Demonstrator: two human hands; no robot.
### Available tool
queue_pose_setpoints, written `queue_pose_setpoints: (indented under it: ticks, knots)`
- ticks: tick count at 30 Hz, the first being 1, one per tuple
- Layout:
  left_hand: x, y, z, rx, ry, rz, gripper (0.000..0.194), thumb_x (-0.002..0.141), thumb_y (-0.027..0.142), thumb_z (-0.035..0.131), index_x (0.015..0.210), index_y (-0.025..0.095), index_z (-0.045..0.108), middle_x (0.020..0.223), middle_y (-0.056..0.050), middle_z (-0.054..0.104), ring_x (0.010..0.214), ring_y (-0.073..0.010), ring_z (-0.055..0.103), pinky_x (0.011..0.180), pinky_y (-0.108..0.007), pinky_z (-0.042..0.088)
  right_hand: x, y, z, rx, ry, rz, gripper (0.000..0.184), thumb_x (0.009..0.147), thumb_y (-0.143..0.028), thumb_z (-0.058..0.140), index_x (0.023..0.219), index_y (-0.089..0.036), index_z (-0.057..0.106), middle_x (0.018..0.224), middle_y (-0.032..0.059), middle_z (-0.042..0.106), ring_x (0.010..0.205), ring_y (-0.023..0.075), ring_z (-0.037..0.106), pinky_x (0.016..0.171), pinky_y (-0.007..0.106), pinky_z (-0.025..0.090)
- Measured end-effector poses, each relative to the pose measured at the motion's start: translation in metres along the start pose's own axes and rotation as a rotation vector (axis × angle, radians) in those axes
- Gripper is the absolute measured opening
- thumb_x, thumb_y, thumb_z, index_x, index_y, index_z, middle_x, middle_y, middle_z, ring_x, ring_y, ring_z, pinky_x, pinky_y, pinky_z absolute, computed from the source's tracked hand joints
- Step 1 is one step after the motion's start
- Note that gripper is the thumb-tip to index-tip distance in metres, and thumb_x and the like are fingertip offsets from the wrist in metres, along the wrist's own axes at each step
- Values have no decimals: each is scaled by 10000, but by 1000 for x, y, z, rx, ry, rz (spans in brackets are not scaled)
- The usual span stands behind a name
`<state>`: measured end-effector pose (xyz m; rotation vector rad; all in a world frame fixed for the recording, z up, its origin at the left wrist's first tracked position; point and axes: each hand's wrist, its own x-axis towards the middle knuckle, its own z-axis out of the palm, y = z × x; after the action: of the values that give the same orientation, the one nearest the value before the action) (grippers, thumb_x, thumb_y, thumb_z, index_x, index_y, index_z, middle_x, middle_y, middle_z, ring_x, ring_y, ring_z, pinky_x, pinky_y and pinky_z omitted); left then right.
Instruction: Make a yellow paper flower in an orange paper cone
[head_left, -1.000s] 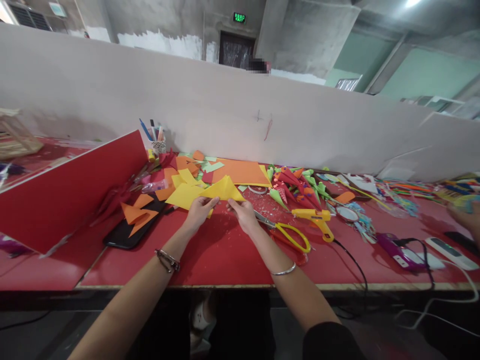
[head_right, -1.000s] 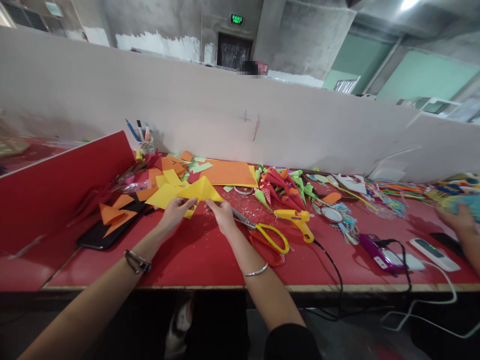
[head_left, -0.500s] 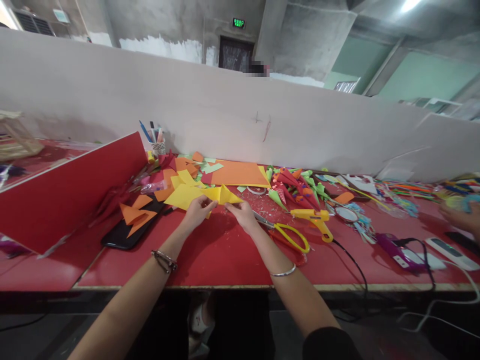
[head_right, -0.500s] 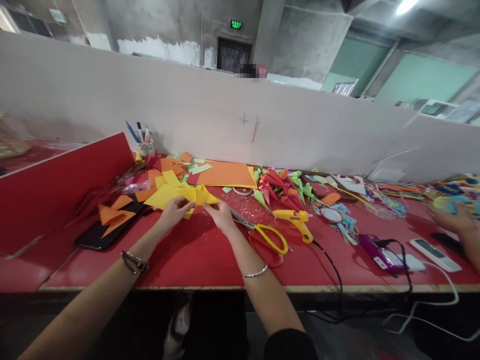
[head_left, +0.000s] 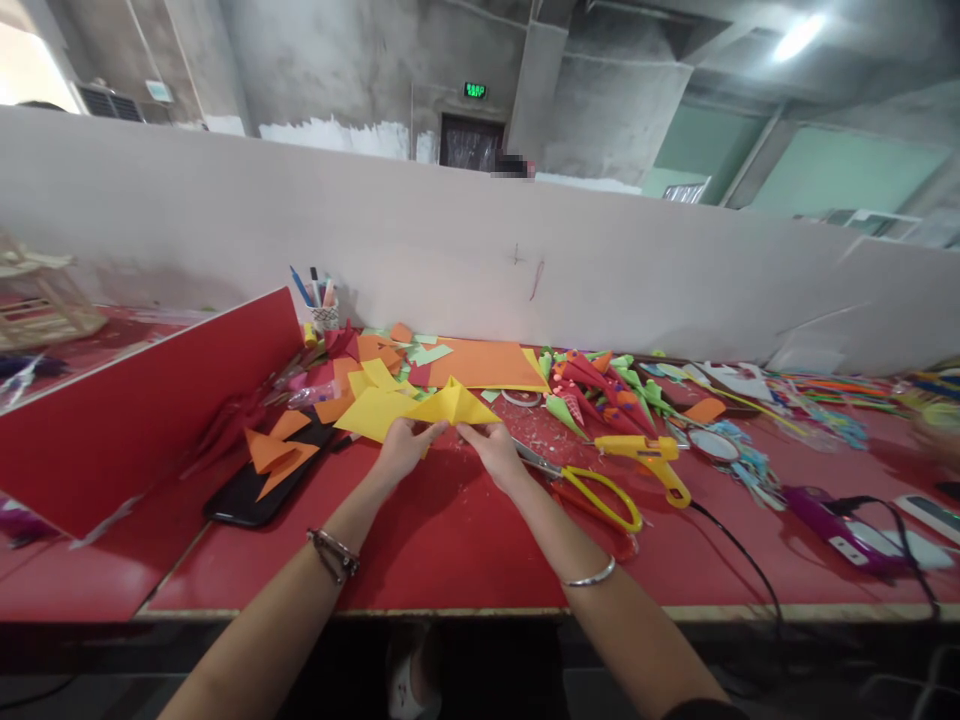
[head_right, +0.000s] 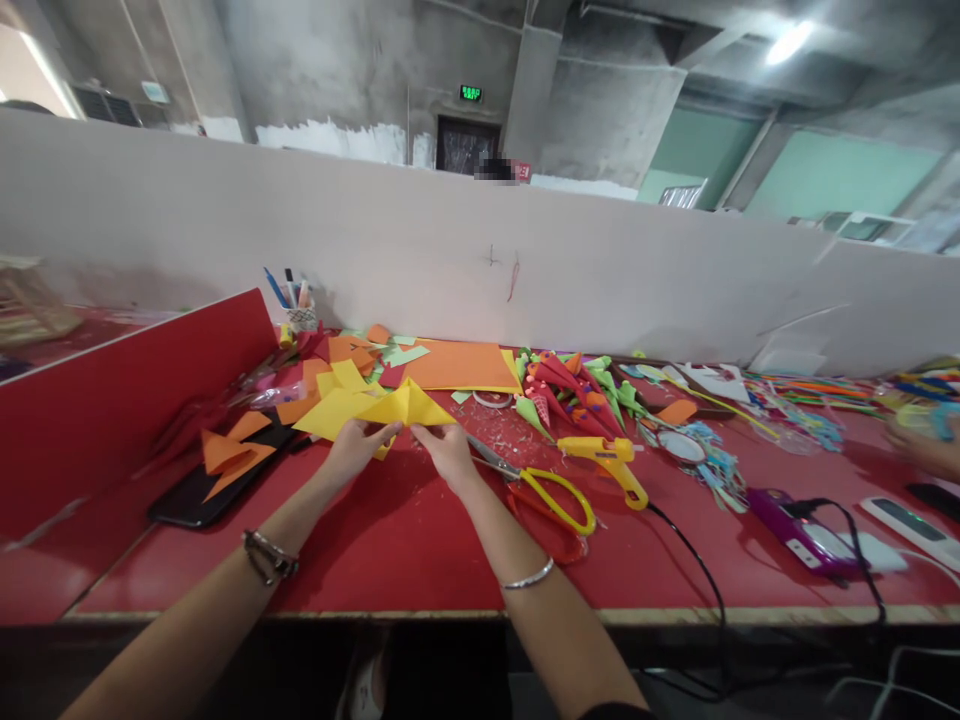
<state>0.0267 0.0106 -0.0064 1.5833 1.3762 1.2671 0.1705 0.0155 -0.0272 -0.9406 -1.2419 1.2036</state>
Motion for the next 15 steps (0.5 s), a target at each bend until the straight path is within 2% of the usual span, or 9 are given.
queue_pose_setpoints:
  ticks: [2,5,8,12,15]
  knots:
    - [-1,-2,0,26,54,19,314,622,434,606,519,138,581,448,4,542,410,-107,458,423,-216,328,1,0,1,25,14,-28,294,622,-372,643,830,-168,603,704,8,609,615,120,541,598,247,450]
    - [-2,-6,0,79,142,42,294,654,437,591,635,144,617,457,10,547,413,-123,483,437,-224,333,1,-4,-2,54,139,-96,541,609,-351,658,1101,-254,457,875,-6,544,679,106,528,617,238,466]
    - [-3,-10,-1,140,182,63,288,671,441,588,698,158,639,439,15,536,415,-139,496,455,-232,329,0,-10,-6,-56,229,-192,669,599,-332,674,1193,-304,366,991,11,446,729,111,506,661,258,472]
    - [-5,-10,-1,198,174,105,272,676,441,592,680,175,651,454,7,545,433,-141,487,480,-235,312,-4,-14,-7,-299,105,-290,487,595,-326,686,1056,-271,542,1057,39,376,775,131,466,745,293,448]
    - [-4,-10,-1,202,147,129,253,668,418,603,681,171,654,481,-6,555,467,-144,482,492,-235,305,-3,-9,-6,-290,107,-280,326,598,-331,668,900,-227,601,964,33,408,708,127,451,706,288,440]
